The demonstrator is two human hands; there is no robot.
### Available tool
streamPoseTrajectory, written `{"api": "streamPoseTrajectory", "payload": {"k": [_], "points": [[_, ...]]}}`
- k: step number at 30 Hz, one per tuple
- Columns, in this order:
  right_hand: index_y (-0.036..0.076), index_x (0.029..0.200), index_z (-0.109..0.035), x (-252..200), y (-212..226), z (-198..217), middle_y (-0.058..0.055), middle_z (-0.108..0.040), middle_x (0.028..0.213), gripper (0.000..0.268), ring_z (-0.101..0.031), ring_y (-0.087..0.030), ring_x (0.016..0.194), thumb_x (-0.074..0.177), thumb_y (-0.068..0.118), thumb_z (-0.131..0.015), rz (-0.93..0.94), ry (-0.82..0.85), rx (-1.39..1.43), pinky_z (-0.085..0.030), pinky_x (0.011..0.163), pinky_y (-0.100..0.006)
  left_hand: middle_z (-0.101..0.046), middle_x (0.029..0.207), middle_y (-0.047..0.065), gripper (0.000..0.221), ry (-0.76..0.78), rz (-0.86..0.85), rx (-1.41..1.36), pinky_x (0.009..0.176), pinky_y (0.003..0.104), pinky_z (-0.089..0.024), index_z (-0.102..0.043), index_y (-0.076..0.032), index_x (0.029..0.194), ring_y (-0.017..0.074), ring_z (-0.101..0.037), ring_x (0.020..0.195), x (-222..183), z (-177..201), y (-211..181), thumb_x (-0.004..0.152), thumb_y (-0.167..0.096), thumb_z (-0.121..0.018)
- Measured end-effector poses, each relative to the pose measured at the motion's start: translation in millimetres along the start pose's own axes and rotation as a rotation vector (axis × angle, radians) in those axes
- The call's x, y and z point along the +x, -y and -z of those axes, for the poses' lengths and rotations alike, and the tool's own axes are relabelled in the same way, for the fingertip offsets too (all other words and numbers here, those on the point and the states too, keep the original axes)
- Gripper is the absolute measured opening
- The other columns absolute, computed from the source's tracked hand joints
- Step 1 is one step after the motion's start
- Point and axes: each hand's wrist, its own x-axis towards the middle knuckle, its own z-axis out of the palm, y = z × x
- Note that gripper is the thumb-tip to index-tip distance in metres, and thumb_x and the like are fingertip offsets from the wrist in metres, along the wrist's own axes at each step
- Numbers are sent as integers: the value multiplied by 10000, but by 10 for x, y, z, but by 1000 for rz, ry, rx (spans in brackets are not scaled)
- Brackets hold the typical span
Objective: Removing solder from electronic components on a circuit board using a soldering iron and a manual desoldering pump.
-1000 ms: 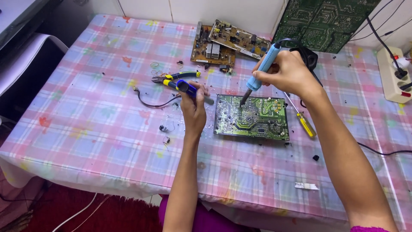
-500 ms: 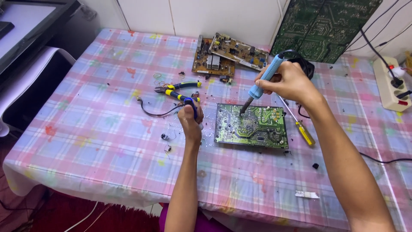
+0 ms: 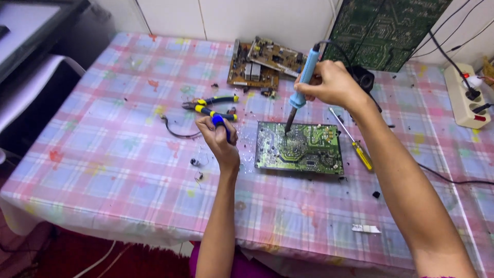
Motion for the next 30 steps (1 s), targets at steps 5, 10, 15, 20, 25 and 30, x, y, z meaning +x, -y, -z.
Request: {"api": "streamPoseTrajectory", "payload": {"k": [5,10,15,20,25,30], "points": [[33,890,-646,-78,269,-10,-92,-677,765,133,-641,-140,658,821,141,-613,-176,33,41,-537,647,-266,-268,625,10,218,-90,144,-85,416,210,-201,-183,-170,834,86,-264,498,-64,-60,-180,776,-84,-374],[30,909,-641,-45,104,-5,-106,-678,802,113,-652,-162,675,836,111,-609,-173,-3,62,-565,686,-278,-372,691,38,219,-46,90,-110,421,167,-253,-195,-181,859,83,-365,558,-58,-57,-53,807,-21,-336],[55,876,-679,-216,-121,-83,-29,-614,518,181,-638,-141,524,767,197,-649,28,-100,68,-465,708,-219,-450,824,86,297,102,-53,363,655,305,-374,-368,-89,1060,168,-425,722,-134,-35,83,890,-319,-449],[57,890,-679,-383,-81,-76,-60,-613,536,158,-626,-161,523,765,146,-643,96,-132,107,-471,685,-237,-526,941,101,280,267,-48,350,811,341,-416,-312,-42,1167,214,-528,860,-105,-190,-57,950,-149,-452],[173,882,-693,-679,-533,-262,1,-559,475,121,-588,-178,499,768,212,-678,132,-329,10,-463,616,-234,-597,1132,127,275,411,-98,388,775,338,-470,-271,-66,1109,242,-629,876,-142,-170,84,956,-186,-467],[61,918,-656,-1075,-1000,-554,-64,-560,531,112,-571,-130,493,882,160,-616,-58,-546,465,-472,578,-224,-618,1080,147,279,502,-6,338,704,273,-528,-293,-64,1092,267,-652,911,-144,-166,126,917,-82,-510]]}}
